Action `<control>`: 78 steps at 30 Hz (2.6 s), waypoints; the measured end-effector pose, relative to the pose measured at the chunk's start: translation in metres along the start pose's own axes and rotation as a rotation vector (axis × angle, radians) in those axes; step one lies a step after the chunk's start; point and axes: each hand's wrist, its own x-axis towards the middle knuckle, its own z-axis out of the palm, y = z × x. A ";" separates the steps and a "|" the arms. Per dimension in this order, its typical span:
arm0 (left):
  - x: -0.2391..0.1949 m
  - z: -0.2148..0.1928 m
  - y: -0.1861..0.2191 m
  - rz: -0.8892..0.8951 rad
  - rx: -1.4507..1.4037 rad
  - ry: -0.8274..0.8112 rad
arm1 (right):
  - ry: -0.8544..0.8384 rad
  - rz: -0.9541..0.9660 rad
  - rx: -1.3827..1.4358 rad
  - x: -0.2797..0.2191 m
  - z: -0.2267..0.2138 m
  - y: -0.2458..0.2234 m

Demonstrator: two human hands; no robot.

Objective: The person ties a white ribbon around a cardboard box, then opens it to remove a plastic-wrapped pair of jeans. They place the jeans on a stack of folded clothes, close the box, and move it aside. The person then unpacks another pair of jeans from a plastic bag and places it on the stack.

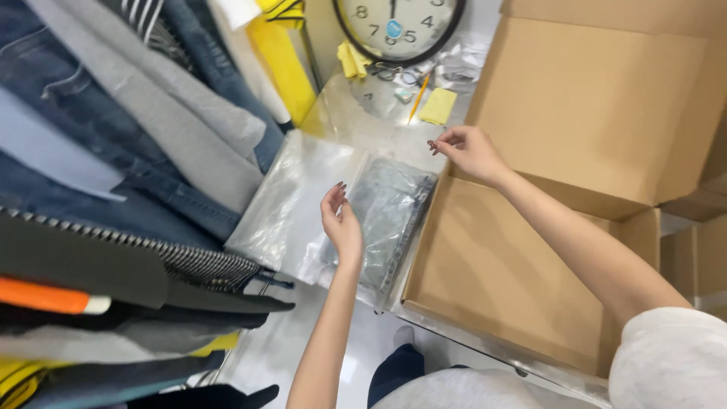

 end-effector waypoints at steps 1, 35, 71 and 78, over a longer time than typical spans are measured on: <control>0.004 0.014 -0.001 0.001 -0.008 -0.034 | 0.030 0.016 -0.006 -0.006 -0.014 0.011; 0.012 0.236 -0.011 0.271 0.739 -0.755 | 0.670 0.707 -0.553 -0.197 -0.210 0.224; -0.076 0.010 0.193 0.489 0.102 -0.951 | 0.579 -0.216 0.136 -0.408 -0.229 -0.021; -0.079 -0.030 0.151 0.162 0.310 -1.023 | 0.284 0.204 0.293 -0.462 -0.195 -0.008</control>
